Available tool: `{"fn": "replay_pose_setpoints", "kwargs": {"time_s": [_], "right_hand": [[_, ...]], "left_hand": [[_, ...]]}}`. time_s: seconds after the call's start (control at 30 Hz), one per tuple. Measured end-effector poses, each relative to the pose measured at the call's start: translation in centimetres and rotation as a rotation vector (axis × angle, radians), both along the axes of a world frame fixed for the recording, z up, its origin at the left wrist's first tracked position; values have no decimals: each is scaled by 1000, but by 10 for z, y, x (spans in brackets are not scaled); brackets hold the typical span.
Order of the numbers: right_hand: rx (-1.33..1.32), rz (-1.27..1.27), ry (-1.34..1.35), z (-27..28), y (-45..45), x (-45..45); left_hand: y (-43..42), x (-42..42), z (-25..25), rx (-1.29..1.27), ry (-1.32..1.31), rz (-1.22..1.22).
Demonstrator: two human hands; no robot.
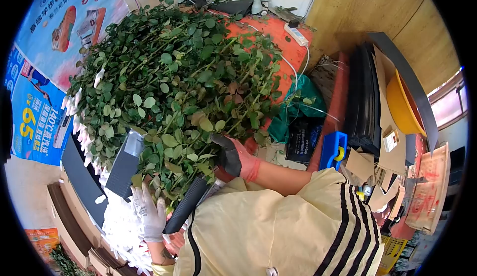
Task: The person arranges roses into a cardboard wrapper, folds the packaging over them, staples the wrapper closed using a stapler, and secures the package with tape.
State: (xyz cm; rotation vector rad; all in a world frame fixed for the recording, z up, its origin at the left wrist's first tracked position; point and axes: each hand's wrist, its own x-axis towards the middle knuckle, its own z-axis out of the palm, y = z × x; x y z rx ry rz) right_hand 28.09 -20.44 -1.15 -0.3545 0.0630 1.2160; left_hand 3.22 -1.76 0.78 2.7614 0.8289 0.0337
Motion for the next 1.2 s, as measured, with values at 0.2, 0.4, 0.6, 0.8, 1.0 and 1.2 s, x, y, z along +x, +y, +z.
{"fn": "replay_pose_setpoints", "kwargs": {"time_s": [0.2,0.4,0.6,0.8,1.0,1.2], "right_hand": [[-93,-61,-109,6,15,3],[-150,-264,-371,26,36,7],[-197,-55,-153,11,42,19],[-289,472,-714,-6,-21,77],[-597,1030,-2079,93,-36,59],[-30,585,-2298,107,40,-24]], "left_hand": [[-2,0,-1,17,-7,-1],[-7,3,3,9,-6,39],[-7,6,6,80,25,34],[-6,6,4,67,-36,37],[1,4,15,41,-156,32],[32,-21,21,-132,-224,-58]]}}
